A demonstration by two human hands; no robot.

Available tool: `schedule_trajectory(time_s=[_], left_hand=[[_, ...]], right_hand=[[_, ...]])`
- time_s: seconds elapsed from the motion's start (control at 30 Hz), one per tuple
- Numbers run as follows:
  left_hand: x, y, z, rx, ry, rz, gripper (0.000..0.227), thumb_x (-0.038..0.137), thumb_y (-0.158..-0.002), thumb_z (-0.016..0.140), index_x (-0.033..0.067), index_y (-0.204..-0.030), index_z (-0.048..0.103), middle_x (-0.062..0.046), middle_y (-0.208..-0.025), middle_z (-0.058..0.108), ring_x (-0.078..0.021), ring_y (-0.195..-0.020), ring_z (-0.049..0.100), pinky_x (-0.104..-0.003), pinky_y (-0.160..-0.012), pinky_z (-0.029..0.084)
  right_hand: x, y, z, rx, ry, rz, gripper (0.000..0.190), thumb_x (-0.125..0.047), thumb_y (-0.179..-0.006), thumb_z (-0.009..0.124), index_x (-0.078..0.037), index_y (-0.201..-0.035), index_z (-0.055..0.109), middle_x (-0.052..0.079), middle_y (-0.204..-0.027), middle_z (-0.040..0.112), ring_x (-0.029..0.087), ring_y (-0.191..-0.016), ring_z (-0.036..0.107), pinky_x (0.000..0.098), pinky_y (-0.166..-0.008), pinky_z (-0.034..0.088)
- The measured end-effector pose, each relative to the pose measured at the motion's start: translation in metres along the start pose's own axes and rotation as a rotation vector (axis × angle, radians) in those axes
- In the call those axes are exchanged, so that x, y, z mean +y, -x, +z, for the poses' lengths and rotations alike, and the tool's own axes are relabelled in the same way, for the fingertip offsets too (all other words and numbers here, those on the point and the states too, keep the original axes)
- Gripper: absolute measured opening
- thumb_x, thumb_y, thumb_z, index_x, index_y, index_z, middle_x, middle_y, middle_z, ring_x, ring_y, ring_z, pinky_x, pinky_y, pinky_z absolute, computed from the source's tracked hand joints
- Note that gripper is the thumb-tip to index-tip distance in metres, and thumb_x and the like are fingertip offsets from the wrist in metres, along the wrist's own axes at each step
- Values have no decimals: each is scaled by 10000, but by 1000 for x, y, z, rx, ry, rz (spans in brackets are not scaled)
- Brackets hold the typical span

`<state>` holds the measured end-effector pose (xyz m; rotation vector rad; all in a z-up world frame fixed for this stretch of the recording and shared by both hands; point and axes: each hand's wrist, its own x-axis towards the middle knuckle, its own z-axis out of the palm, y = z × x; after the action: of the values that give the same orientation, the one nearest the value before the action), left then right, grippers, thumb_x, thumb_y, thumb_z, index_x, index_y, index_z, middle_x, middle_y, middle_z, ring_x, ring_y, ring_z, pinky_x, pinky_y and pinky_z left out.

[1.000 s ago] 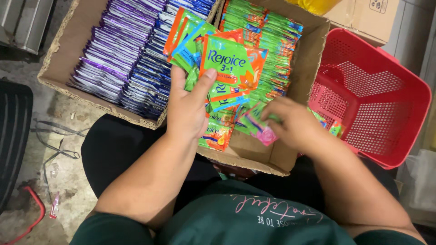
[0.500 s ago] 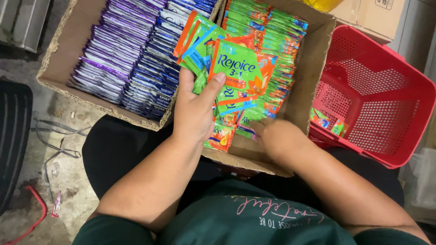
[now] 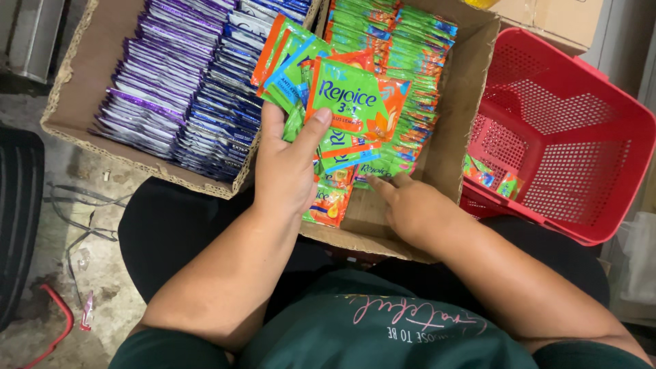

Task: The person sits on the floor and sorts small, colorful detergent packets from a cardboard box into a red plastic basket. They pick up handfuls of packets, separate them, and place them into the basket.

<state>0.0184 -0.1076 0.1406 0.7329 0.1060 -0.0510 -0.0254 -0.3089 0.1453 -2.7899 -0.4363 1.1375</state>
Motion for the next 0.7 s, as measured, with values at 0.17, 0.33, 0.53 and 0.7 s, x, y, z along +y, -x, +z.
schedule_trajectory(time_s=[0.17, 0.33, 0.53, 0.7], left_hand=[[-1, 0, -1, 7, 8, -6, 568, -18, -1019, 637, 42, -1521, 379, -126, -1430, 560, -219, -1302, 578, -395, -1127, 492], [-4, 0, -3, -7, -7, -19, 554, -19, -1025, 637, 37, -1520, 396, -129, -1425, 565, -215, -1296, 579, -391, -1120, 492], [-11, -4, -6, -11, -58, -80, 582, -19, -991, 646, 47, -1509, 390, -112, -1435, 557, -206, -1308, 575, -387, -1116, 496], [-20, -5, -9, -62, -105, -148, 639, -36, -952, 675, 44, -1515, 384, -130, -1421, 555, -212, -1281, 589, -380, -1076, 524]], right_hand=[[0, 0, 3, 105, 57, -24, 693, -127, -873, 556, -127, -1544, 379, 231, -1238, 576, 393, -1089, 619, 470, -959, 497], [4, -1, 9, 113, -1, -97, 687, -114, -863, 559, -101, -1531, 397, 230, -1221, 561, 404, -1073, 621, 475, -937, 496], [16, 3, -9, 216, -174, -35, 333, -219, -932, 629, -112, -1247, 639, 172, -1146, 662, 384, -1039, 664, 487, -915, 520], [22, 22, -43, 855, -490, -212, 320, -66, -967, 672, 4, -1259, 562, 203, -1131, 613, 292, -995, 668, 392, -854, 558]])
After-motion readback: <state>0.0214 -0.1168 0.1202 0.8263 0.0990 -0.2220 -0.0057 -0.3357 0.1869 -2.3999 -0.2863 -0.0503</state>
